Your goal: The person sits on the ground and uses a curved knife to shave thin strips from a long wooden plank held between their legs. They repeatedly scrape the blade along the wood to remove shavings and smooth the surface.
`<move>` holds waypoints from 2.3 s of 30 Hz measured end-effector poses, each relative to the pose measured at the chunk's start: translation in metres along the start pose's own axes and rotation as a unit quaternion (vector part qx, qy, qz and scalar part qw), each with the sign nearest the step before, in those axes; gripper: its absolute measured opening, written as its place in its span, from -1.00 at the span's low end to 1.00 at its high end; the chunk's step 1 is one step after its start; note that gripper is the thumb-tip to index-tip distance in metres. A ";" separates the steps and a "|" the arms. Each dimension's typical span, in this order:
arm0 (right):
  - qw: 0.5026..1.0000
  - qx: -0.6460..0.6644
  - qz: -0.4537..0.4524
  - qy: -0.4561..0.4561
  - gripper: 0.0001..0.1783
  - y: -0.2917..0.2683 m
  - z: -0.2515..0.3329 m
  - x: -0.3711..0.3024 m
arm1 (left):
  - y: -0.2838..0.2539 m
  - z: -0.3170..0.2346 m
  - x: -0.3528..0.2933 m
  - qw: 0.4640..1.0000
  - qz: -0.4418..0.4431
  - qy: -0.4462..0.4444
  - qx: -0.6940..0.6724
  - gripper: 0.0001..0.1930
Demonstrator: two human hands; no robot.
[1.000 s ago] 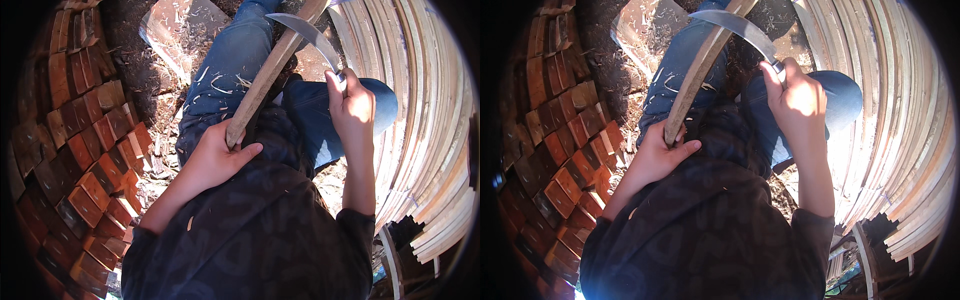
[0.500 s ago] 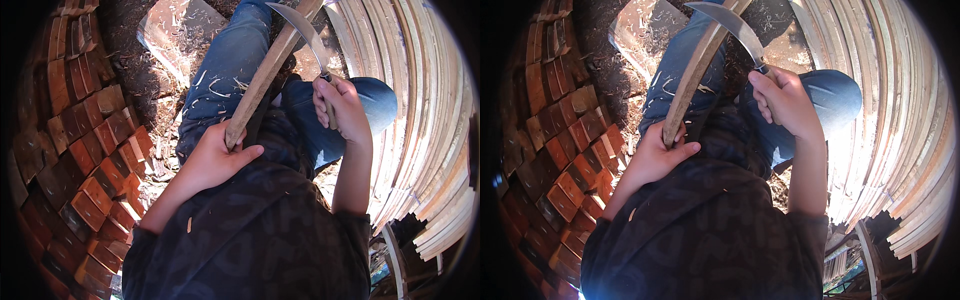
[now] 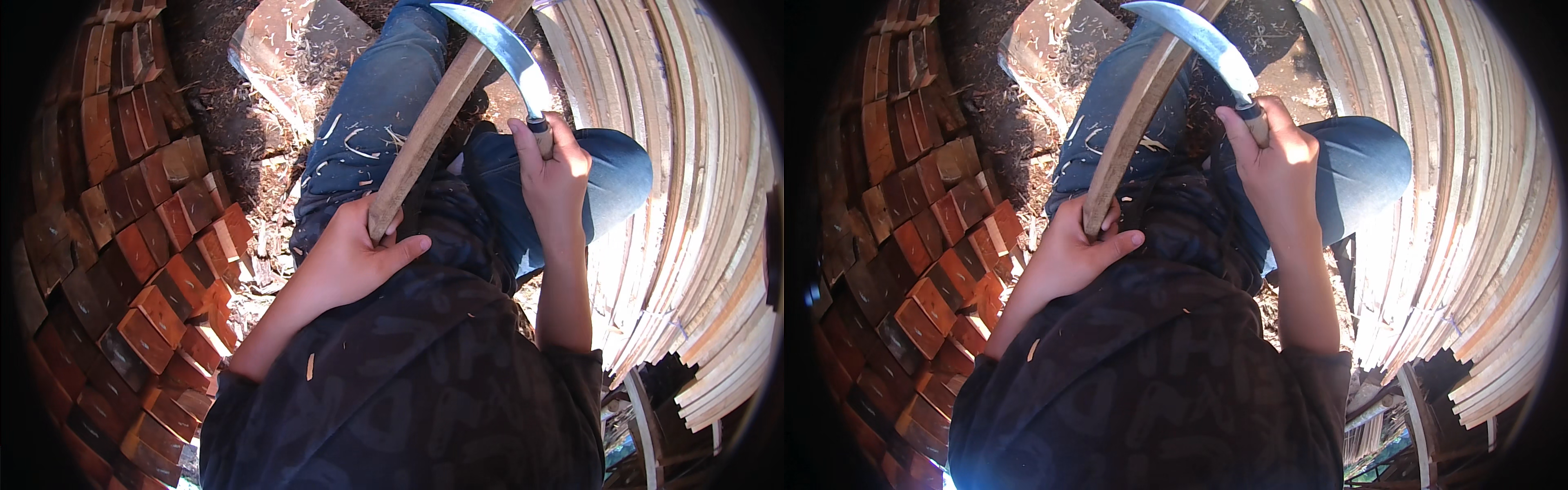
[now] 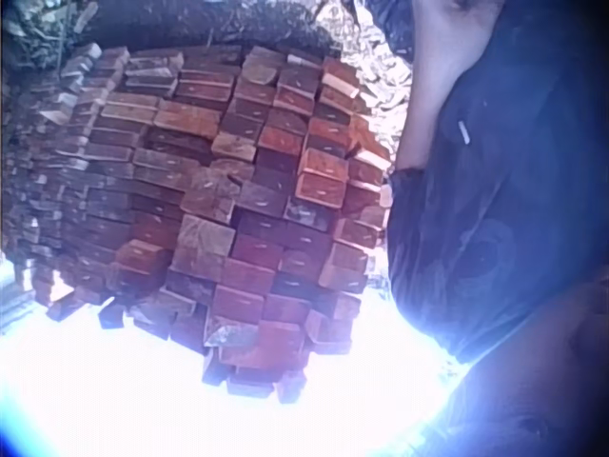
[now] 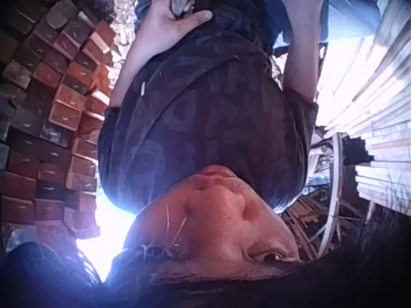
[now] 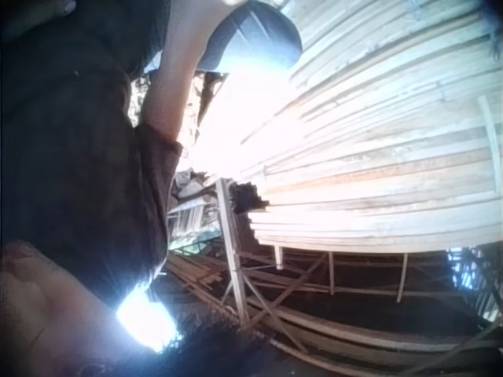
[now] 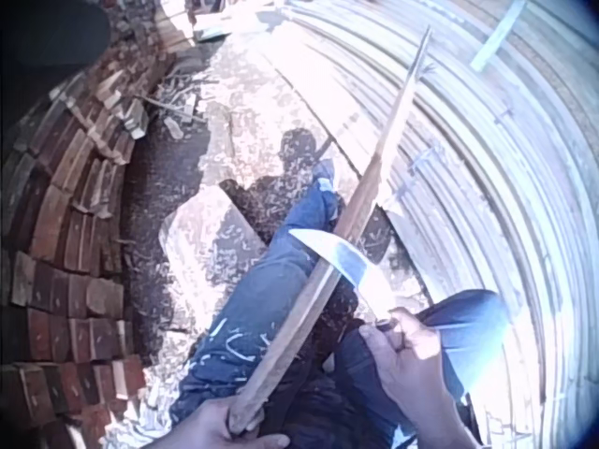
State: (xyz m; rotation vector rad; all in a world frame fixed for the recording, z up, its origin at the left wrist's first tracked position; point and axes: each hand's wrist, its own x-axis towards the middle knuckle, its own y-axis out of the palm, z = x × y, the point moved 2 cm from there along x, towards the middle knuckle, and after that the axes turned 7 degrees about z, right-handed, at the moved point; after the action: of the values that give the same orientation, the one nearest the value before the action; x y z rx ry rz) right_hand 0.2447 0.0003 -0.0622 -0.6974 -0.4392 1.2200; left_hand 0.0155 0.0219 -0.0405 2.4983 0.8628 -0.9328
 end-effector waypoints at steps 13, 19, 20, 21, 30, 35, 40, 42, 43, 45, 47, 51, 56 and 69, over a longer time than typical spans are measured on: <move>0.812 0.401 0.328 0.269 -0.56 -0.014 -0.003 0.004 | 0.003 0.001 -0.002 1.000 -0.010 0.013 0.007 -0.64; 0.831 0.395 0.300 0.250 -0.58 -0.021 -0.009 0.010 | 0.003 -0.005 -0.005 1.000 -0.019 -0.014 0.016 -0.63; 0.834 0.395 0.295 0.249 -0.58 -0.021 -0.010 0.010 | 0.002 -0.005 -0.004 1.000 -0.018 -0.014 0.018 -0.63; 0.836 0.394 0.289 0.249 -0.58 -0.020 -0.010 0.009 | 0.002 -0.006 -0.004 1.000 -0.018 -0.015 0.017 -0.64; 0.867 0.353 0.251 0.247 -0.61 -0.016 -0.006 0.004 | -0.001 -0.003 -0.005 1.000 -0.010 -0.014 0.003 -0.64; 0.883 0.362 -0.017 0.298 -0.64 -0.071 -0.055 0.008 | -0.020 0.001 -0.010 0.997 -0.058 0.002 0.050 -0.64; 0.918 0.311 0.006 0.246 -0.73 -0.092 -0.043 -0.013 | -0.007 0.003 -0.002 0.999 0.023 -0.023 -0.026 -0.66; 0.922 0.298 0.059 0.240 -0.83 -0.061 -0.023 -0.014 | -0.008 0.008 -0.002 1.000 0.003 -0.010 -0.015 -0.66; 0.920 0.288 0.088 0.250 -0.86 -0.046 -0.015 -0.016 | -0.007 0.009 -0.002 1.000 0.000 -0.001 -0.010 -0.66; 0.924 0.305 0.121 0.196 -0.81 -0.018 0.004 -0.021 | -0.006 0.010 -0.002 1.000 0.003 0.020 -0.022 -0.65; 0.919 0.324 0.155 0.164 -0.79 0.000 0.009 -0.023 | -0.006 0.008 -0.002 0.999 0.010 0.035 -0.021 -0.65; 0.945 0.243 0.199 0.091 -0.81 0.003 0.017 -0.019 | -0.005 -0.002 -0.003 0.999 0.025 -0.006 -0.025 -0.66; 0.990 0.063 0.095 0.079 -0.77 -0.012 -0.002 -0.001 | -0.002 0.005 -0.006 1.000 0.001 0.025 -0.009 -0.66; 0.986 -0.084 0.122 0.069 -0.66 -0.021 0.014 0.016 | 0.002 -0.007 -0.008 0.999 -0.026 0.002 0.022 -0.66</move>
State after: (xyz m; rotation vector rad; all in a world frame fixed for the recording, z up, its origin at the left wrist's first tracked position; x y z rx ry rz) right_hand 0.2551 0.0149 -0.0388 -0.9976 -0.3504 1.3644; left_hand 0.0150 0.0206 -0.0299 2.5268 0.9219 -0.9732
